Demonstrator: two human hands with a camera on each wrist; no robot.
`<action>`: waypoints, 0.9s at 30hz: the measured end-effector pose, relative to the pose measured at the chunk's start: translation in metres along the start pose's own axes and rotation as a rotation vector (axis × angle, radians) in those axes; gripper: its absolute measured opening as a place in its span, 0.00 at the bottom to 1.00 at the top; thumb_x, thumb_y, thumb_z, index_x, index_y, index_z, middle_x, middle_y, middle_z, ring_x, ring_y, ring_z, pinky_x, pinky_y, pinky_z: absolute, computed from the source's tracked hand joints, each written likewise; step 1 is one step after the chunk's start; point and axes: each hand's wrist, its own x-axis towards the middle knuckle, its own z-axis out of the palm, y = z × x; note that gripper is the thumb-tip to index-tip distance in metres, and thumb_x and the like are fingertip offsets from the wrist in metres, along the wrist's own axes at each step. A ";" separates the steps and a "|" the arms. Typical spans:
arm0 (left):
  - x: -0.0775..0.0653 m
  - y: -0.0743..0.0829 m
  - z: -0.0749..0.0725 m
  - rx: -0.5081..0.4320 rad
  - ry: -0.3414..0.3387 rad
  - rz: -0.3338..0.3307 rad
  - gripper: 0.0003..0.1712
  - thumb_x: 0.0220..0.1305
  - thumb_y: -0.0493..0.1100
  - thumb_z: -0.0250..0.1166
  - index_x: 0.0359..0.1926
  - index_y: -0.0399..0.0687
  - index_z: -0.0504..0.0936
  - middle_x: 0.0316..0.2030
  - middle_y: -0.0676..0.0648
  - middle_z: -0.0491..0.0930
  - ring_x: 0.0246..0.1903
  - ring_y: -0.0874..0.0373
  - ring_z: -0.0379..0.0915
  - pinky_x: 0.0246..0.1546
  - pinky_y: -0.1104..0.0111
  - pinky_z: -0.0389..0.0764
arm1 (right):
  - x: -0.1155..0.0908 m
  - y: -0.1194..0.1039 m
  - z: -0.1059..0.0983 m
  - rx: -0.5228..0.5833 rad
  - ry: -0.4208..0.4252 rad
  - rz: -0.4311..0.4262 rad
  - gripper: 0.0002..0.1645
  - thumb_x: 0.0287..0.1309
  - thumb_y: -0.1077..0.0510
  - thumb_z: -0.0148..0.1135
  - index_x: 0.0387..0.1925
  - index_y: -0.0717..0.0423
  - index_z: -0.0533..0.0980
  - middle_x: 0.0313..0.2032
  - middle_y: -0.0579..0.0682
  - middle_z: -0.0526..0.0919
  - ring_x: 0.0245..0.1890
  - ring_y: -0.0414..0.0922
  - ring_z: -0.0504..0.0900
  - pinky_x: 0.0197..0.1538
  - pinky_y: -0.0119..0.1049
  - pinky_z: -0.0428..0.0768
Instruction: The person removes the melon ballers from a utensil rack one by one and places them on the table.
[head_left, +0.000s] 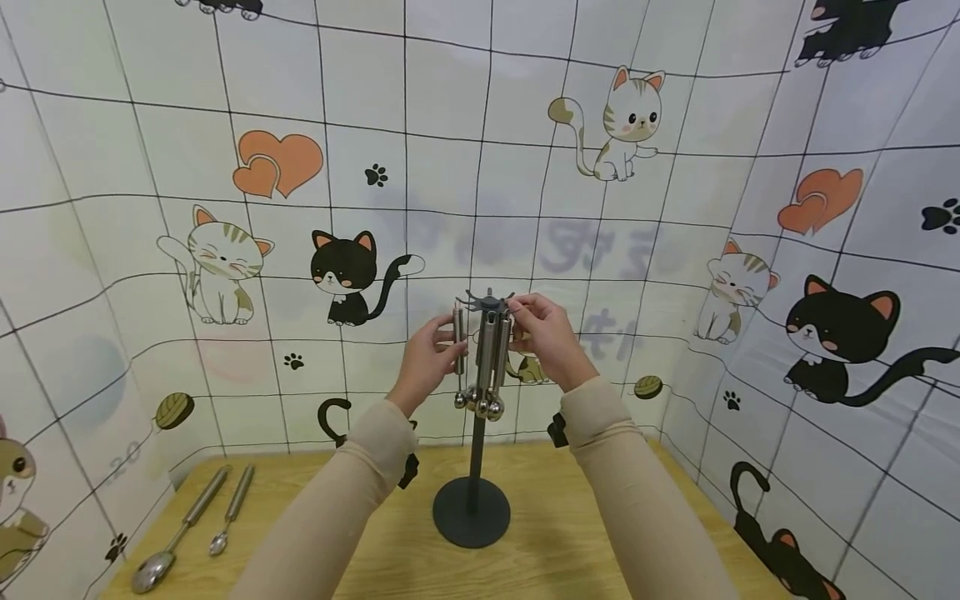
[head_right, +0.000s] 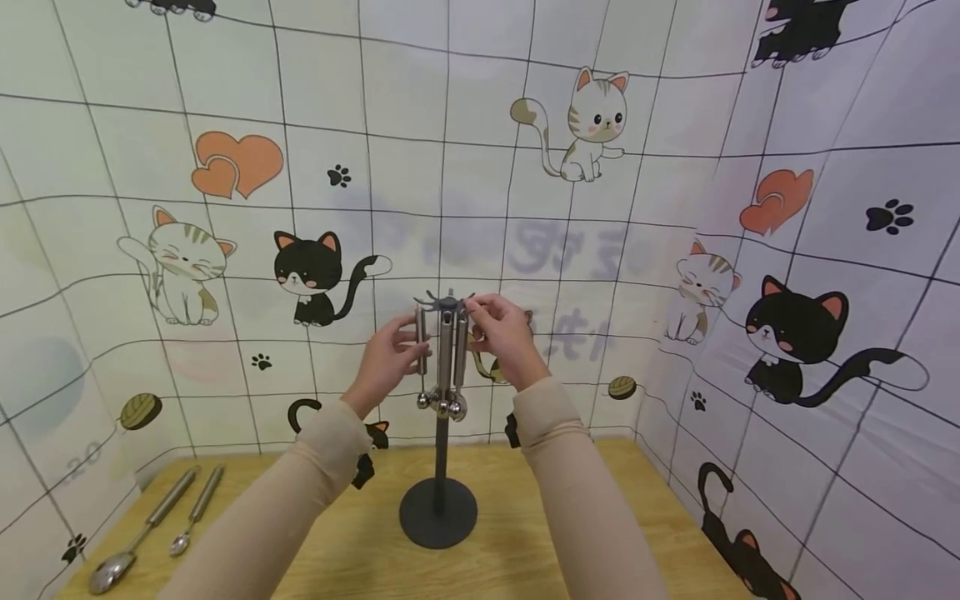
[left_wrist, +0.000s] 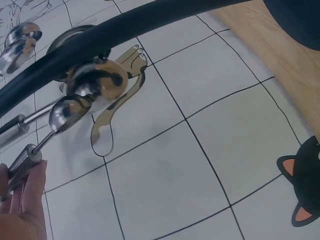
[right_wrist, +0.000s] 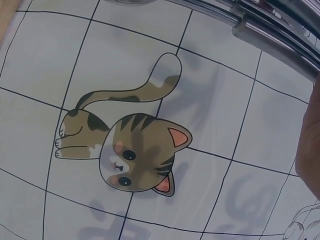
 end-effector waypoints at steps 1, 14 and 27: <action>-0.002 -0.002 -0.003 0.001 0.000 -0.004 0.32 0.70 0.38 0.67 0.72 0.50 0.69 0.54 0.40 0.83 0.49 0.49 0.84 0.41 0.60 0.87 | 0.000 0.000 0.000 0.001 0.001 0.001 0.16 0.75 0.52 0.58 0.54 0.59 0.76 0.35 0.54 0.71 0.29 0.43 0.70 0.34 0.38 0.83; -0.019 -0.030 -0.046 0.004 -0.046 -0.110 0.34 0.71 0.39 0.66 0.75 0.49 0.67 0.57 0.40 0.76 0.56 0.45 0.78 0.42 0.60 0.87 | 0.002 0.000 0.000 -0.011 0.000 0.007 0.16 0.75 0.52 0.57 0.54 0.59 0.76 0.34 0.52 0.71 0.28 0.43 0.71 0.34 0.38 0.84; -0.049 -0.061 -0.095 0.061 -0.035 -0.221 0.34 0.74 0.38 0.62 0.76 0.42 0.62 0.56 0.35 0.72 0.58 0.40 0.74 0.44 0.57 0.87 | -0.001 -0.002 -0.005 0.004 -0.001 0.010 0.14 0.75 0.52 0.57 0.52 0.58 0.75 0.35 0.55 0.70 0.29 0.45 0.68 0.32 0.37 0.83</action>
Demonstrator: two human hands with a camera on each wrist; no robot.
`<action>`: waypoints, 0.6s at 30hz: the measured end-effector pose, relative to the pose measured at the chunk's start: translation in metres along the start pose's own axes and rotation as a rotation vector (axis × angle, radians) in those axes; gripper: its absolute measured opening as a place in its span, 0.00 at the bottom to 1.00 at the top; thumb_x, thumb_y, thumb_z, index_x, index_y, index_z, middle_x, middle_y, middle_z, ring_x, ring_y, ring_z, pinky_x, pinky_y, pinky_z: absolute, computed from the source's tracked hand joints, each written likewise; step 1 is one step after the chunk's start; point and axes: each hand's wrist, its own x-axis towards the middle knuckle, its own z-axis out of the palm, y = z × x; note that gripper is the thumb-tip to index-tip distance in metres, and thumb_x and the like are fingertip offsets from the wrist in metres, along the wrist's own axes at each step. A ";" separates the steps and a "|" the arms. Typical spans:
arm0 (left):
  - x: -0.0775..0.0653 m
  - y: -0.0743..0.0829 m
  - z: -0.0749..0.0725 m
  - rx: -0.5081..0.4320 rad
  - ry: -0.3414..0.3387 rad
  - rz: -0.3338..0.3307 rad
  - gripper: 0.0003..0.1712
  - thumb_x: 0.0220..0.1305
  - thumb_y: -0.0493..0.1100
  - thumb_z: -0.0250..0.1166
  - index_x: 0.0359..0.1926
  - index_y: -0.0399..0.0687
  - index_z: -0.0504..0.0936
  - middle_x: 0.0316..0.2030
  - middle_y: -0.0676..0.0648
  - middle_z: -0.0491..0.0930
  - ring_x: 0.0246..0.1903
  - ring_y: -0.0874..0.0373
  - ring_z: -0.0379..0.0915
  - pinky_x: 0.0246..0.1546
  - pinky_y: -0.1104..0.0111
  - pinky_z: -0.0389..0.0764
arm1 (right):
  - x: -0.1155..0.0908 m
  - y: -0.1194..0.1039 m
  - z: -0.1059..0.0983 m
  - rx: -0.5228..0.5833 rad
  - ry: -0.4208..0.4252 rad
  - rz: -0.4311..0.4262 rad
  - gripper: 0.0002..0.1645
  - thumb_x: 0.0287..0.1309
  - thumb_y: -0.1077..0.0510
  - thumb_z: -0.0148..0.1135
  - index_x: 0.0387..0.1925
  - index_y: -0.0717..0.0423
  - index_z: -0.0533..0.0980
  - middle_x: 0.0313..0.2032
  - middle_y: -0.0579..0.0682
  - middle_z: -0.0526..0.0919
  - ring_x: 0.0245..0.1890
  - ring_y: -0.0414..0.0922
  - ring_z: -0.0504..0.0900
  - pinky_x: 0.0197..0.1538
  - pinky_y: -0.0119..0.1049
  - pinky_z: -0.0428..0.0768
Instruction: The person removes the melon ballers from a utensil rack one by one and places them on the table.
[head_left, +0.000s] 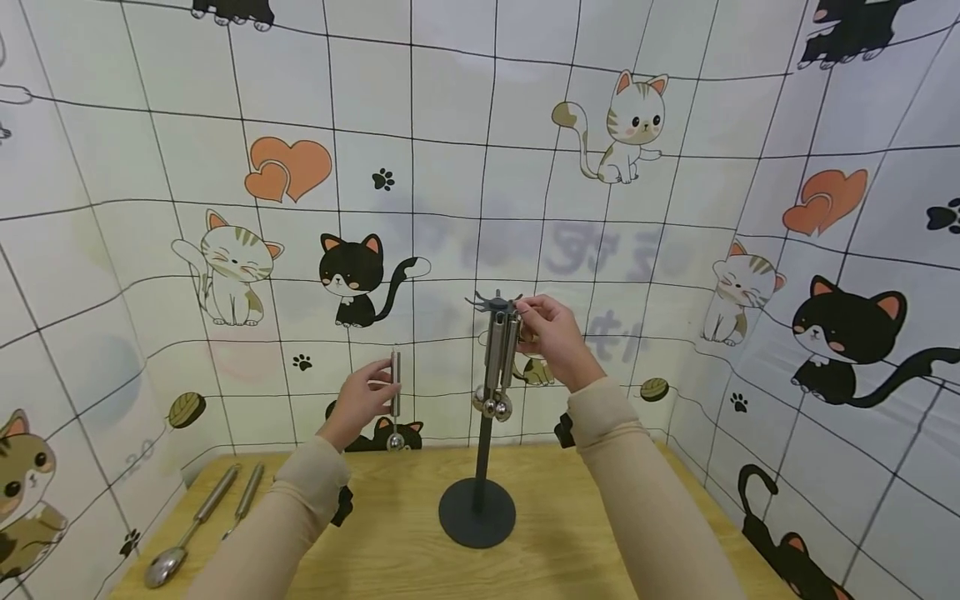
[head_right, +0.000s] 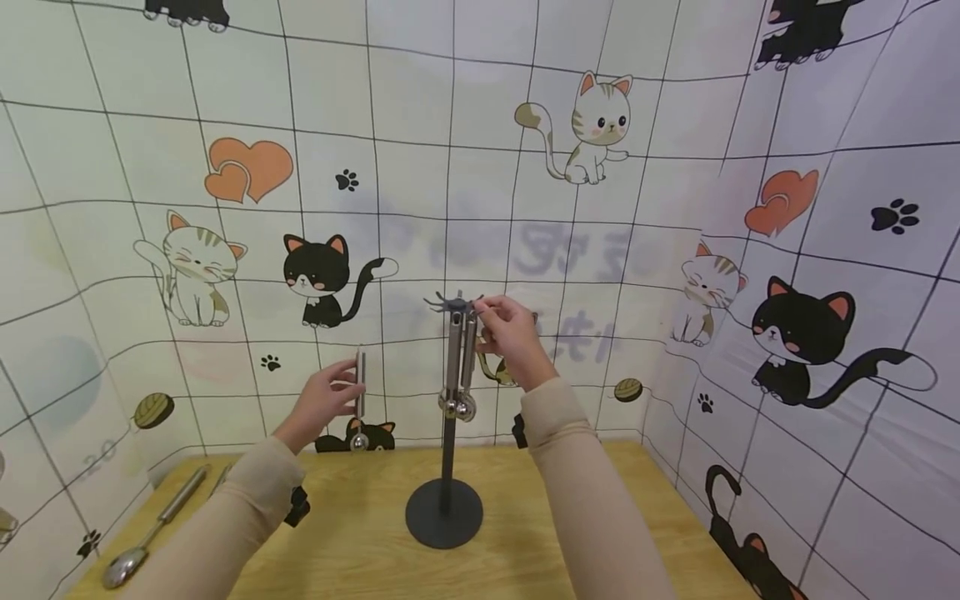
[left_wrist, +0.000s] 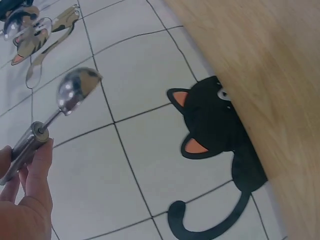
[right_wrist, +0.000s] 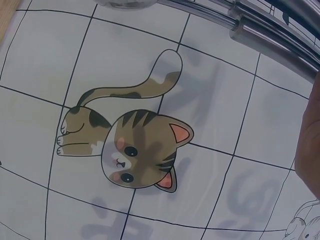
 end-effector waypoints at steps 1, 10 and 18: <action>-0.001 -0.004 -0.002 0.006 0.001 -0.006 0.34 0.73 0.38 0.62 0.76 0.42 0.63 0.56 0.35 0.72 0.58 0.40 0.75 0.44 0.57 0.87 | -0.001 0.001 -0.001 0.000 -0.001 -0.001 0.15 0.75 0.52 0.57 0.52 0.58 0.75 0.34 0.55 0.70 0.28 0.45 0.67 0.32 0.37 0.83; -0.009 -0.029 -0.024 0.028 -0.040 -0.043 0.36 0.73 0.37 0.63 0.77 0.39 0.61 0.56 0.34 0.71 0.55 0.41 0.76 0.46 0.54 0.86 | 0.000 0.003 -0.004 -0.008 -0.012 -0.018 0.15 0.75 0.50 0.57 0.52 0.57 0.75 0.31 0.52 0.69 0.27 0.44 0.68 0.35 0.39 0.84; -0.019 -0.038 -0.040 0.061 -0.058 -0.072 0.37 0.72 0.35 0.63 0.77 0.38 0.60 0.57 0.33 0.71 0.55 0.40 0.75 0.45 0.54 0.86 | 0.001 0.003 -0.005 0.001 -0.012 -0.007 0.15 0.75 0.50 0.57 0.52 0.56 0.75 0.30 0.51 0.69 0.27 0.44 0.68 0.33 0.36 0.83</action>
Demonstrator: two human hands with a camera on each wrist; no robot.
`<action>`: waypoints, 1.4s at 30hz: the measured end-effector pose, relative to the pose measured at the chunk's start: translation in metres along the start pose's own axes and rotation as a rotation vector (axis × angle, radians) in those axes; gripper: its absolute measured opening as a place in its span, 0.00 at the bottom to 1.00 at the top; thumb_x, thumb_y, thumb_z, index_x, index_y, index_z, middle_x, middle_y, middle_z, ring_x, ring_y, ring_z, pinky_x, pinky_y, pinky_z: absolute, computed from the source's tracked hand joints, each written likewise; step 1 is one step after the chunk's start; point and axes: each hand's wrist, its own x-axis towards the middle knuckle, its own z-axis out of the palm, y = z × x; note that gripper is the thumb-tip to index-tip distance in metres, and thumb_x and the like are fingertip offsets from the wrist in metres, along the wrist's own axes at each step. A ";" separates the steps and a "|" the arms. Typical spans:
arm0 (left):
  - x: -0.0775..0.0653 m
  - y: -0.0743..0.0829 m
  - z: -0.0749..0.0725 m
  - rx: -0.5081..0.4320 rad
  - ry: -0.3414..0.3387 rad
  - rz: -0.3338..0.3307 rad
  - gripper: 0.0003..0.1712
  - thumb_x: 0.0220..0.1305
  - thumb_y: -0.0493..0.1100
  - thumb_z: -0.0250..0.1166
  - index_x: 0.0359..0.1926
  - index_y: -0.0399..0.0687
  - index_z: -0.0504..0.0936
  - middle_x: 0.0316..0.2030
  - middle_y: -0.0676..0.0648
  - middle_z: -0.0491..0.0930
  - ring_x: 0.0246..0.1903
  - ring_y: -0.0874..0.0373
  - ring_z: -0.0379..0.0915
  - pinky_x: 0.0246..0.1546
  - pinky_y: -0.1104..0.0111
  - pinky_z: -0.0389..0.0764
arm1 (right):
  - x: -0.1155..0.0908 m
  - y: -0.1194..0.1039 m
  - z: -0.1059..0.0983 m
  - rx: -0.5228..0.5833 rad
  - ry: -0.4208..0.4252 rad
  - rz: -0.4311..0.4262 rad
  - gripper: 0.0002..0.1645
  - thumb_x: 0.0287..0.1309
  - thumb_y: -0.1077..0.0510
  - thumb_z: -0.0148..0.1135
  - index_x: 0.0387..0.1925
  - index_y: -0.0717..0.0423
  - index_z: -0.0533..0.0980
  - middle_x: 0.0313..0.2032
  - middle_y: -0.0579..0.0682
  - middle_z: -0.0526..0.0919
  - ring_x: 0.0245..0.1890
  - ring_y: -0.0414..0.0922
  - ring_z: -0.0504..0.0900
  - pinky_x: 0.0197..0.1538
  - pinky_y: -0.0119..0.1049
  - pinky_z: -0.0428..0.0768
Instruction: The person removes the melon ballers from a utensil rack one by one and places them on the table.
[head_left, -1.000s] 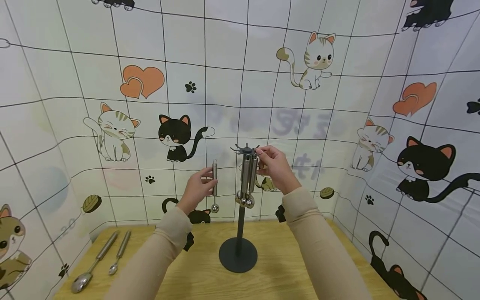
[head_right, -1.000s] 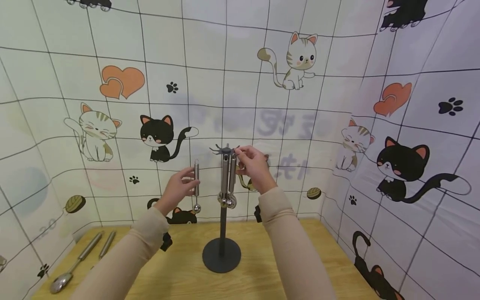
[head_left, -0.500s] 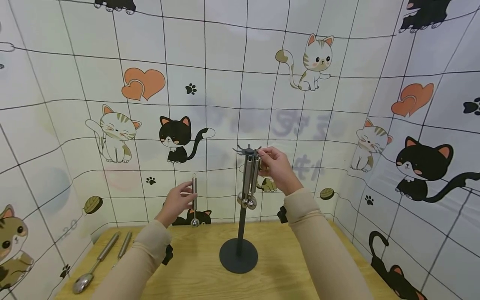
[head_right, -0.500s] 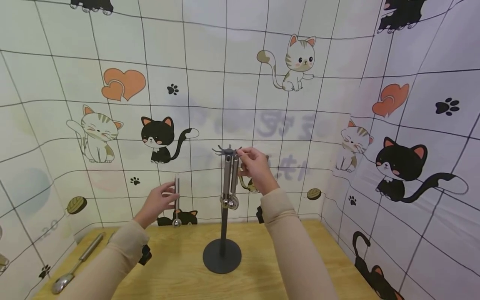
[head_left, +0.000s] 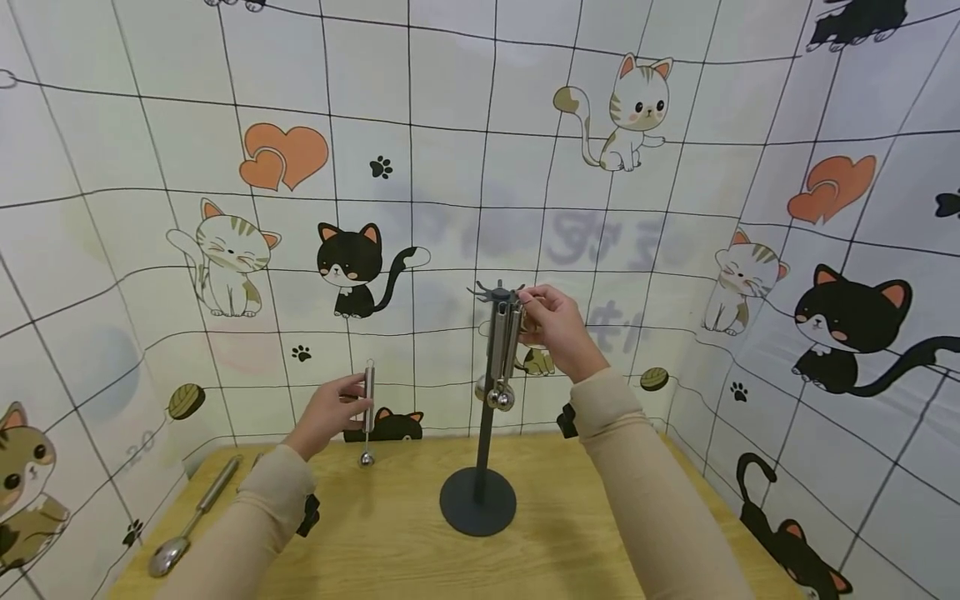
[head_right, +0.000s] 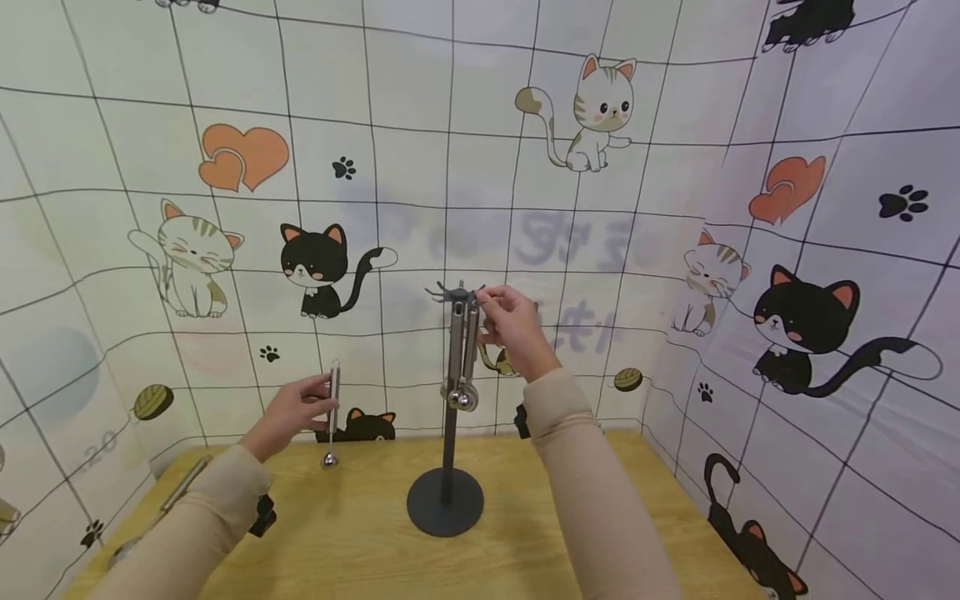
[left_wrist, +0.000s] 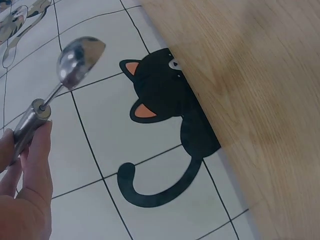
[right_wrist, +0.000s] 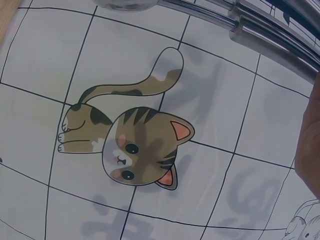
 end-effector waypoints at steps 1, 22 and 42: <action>-0.002 -0.002 -0.003 0.005 -0.003 -0.002 0.37 0.72 0.35 0.63 0.77 0.37 0.59 0.57 0.32 0.71 0.55 0.40 0.75 0.45 0.53 0.86 | 0.000 0.000 0.000 0.002 0.002 0.006 0.14 0.75 0.50 0.57 0.51 0.56 0.75 0.30 0.51 0.69 0.27 0.44 0.68 0.33 0.36 0.83; -0.032 -0.033 -0.046 0.031 -0.069 -0.092 0.37 0.71 0.33 0.63 0.75 0.28 0.57 0.57 0.26 0.69 0.49 0.43 0.80 0.42 0.53 0.87 | -0.002 0.002 0.001 0.004 0.012 0.017 0.12 0.76 0.52 0.56 0.50 0.55 0.75 0.33 0.53 0.70 0.27 0.43 0.66 0.33 0.38 0.82; -0.049 -0.064 -0.076 0.112 -0.071 -0.205 0.35 0.73 0.34 0.61 0.72 0.21 0.56 0.56 0.24 0.69 0.47 0.42 0.79 0.41 0.51 0.87 | -0.001 -0.002 0.001 -0.009 -0.012 0.009 0.11 0.76 0.52 0.55 0.50 0.55 0.74 0.31 0.50 0.68 0.27 0.44 0.63 0.36 0.42 0.82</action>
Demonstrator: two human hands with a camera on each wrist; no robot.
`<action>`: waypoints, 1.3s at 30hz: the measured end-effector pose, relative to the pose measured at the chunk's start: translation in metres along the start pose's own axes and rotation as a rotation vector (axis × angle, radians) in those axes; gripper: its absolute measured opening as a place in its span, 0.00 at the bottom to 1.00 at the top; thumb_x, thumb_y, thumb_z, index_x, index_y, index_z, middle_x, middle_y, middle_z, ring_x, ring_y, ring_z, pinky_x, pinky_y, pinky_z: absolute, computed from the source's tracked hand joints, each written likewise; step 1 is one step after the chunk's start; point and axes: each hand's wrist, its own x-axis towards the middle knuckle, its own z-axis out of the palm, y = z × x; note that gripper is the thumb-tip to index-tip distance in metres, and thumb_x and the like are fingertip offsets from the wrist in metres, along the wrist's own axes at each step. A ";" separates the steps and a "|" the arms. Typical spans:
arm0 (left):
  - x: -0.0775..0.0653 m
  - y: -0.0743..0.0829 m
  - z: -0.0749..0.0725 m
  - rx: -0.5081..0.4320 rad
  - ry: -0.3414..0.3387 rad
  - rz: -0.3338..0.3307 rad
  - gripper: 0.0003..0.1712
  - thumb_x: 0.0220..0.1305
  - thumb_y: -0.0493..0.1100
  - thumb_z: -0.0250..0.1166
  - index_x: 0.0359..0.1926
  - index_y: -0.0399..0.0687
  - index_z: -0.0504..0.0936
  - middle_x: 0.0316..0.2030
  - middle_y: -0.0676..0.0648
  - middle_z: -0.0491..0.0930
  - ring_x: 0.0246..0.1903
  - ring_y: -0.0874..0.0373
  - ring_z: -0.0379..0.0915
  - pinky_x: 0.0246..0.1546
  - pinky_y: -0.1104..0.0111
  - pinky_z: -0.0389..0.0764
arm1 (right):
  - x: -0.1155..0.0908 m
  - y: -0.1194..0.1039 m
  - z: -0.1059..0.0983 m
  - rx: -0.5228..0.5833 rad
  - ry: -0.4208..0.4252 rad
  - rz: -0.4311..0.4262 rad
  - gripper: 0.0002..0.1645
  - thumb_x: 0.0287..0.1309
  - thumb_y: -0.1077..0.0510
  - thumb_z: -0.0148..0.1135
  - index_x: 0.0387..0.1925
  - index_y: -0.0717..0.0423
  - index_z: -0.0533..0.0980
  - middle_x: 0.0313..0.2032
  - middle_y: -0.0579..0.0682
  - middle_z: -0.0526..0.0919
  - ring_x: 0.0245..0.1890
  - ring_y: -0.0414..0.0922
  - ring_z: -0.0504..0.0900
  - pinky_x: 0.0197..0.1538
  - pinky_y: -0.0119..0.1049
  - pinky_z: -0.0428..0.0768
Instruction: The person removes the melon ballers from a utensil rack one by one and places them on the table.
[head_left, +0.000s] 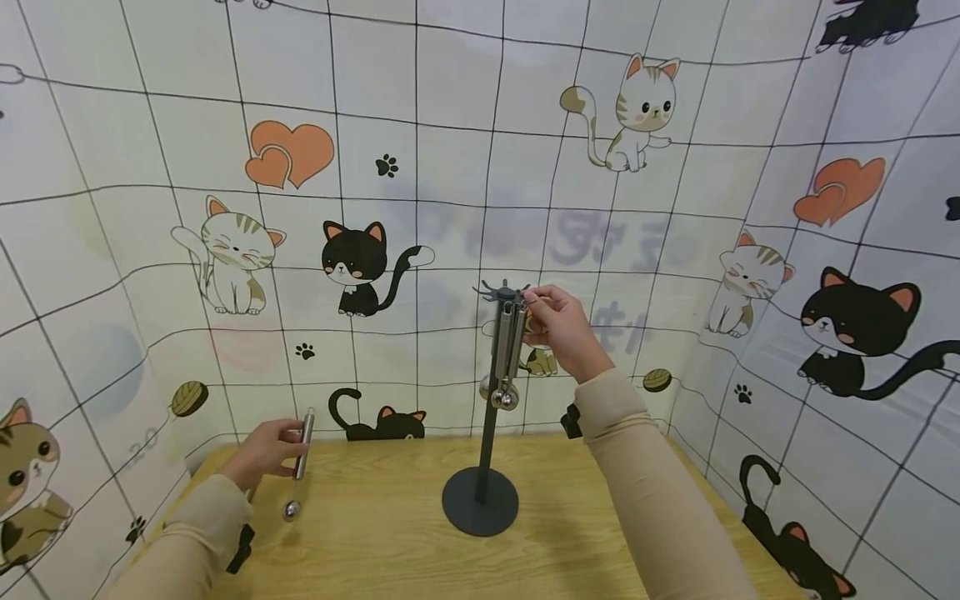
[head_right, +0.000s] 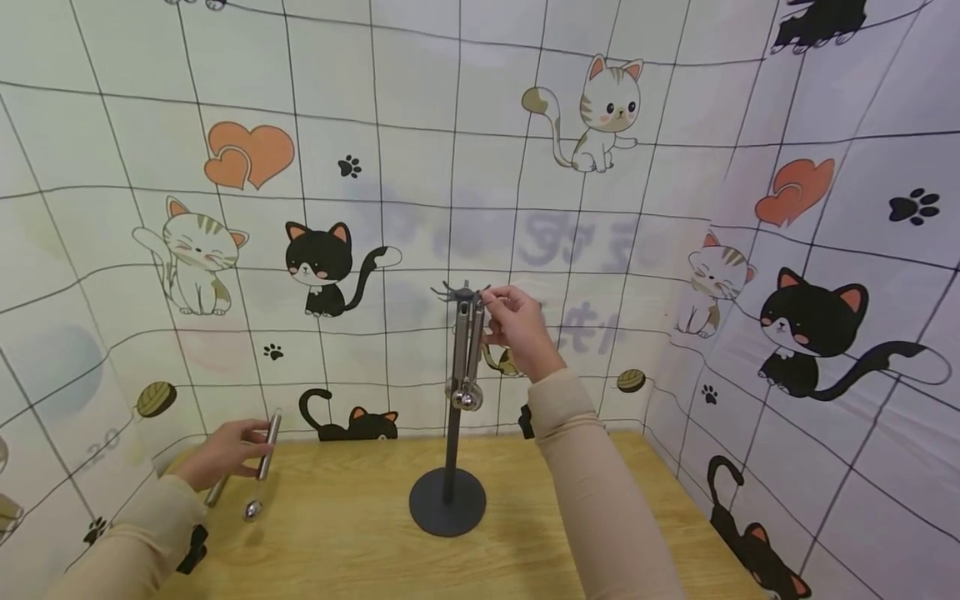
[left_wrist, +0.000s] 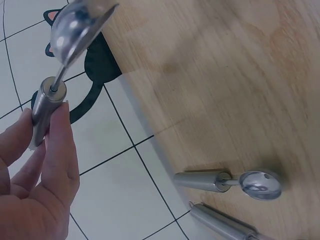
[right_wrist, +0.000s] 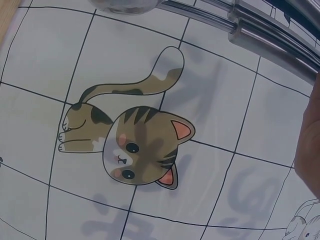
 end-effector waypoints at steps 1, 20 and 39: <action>0.000 -0.001 -0.001 -0.004 -0.008 -0.003 0.36 0.73 0.34 0.61 0.72 0.21 0.56 0.56 0.24 0.69 0.47 0.42 0.79 0.41 0.51 0.87 | 0.000 -0.001 0.000 0.000 -0.005 -0.005 0.11 0.76 0.52 0.55 0.50 0.54 0.74 0.31 0.51 0.67 0.27 0.44 0.63 0.36 0.42 0.81; -0.002 -0.030 -0.016 0.064 -0.025 -0.056 0.32 0.69 0.26 0.60 0.67 0.13 0.57 0.49 0.22 0.73 0.43 0.41 0.79 0.35 0.52 0.87 | 0.007 -0.003 0.007 0.031 -0.017 -0.012 0.13 0.74 0.50 0.57 0.50 0.55 0.74 0.28 0.48 0.65 0.25 0.44 0.61 0.32 0.38 0.79; -0.002 -0.058 -0.026 0.230 0.008 -0.042 0.25 0.62 0.26 0.64 0.56 0.12 0.68 0.39 0.31 0.79 0.36 0.49 0.79 0.32 0.57 0.87 | 0.008 -0.006 0.016 -0.001 -0.030 -0.011 0.13 0.75 0.50 0.56 0.50 0.54 0.74 0.28 0.50 0.65 0.25 0.45 0.62 0.35 0.41 0.81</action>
